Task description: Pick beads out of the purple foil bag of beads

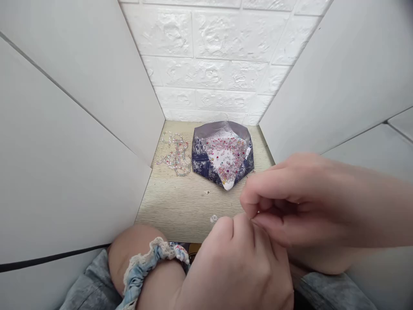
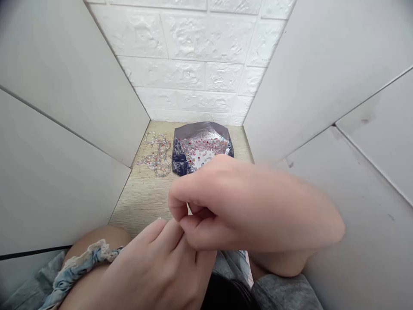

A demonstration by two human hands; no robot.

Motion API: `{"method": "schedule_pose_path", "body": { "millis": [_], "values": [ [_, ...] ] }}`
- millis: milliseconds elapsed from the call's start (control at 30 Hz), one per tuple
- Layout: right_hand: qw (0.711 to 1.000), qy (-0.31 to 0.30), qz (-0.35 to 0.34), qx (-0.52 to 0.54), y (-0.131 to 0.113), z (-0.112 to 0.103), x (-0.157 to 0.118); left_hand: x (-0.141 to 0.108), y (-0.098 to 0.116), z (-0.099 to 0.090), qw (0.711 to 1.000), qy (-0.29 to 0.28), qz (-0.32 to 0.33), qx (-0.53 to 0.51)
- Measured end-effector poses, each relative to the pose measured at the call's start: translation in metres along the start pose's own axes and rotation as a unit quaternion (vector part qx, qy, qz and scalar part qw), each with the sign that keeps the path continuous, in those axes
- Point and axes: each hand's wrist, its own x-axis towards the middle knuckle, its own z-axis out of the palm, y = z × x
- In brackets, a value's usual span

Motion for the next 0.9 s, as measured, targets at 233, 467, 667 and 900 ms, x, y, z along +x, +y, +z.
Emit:
{"method": "schedule_pose_path", "body": {
  "millis": [233, 467, 667, 900],
  "values": [
    [0.999, 0.042, -0.019, 0.015, 0.001, 0.001, 0.002, -0.003, 0.0, -0.001, 1.0, -0.013, 0.015, -0.008],
    [0.954, 0.283, 0.098, -0.008, 0.01, 0.003, 0.016, 0.009, -0.003, -0.003, 0.991, -0.108, 0.01, -0.084],
    [0.902, 0.407, 0.147, 0.015, 0.078, 0.039, 0.055, 0.036, -0.058, 0.038, 0.944, -0.193, -0.07, -0.258],
    [0.867, 0.467, 0.171, 0.039, 0.142, 0.081, 0.088, 0.039, -0.118, 0.098, 0.835, -0.129, -0.286, -0.452]
  ]
}}
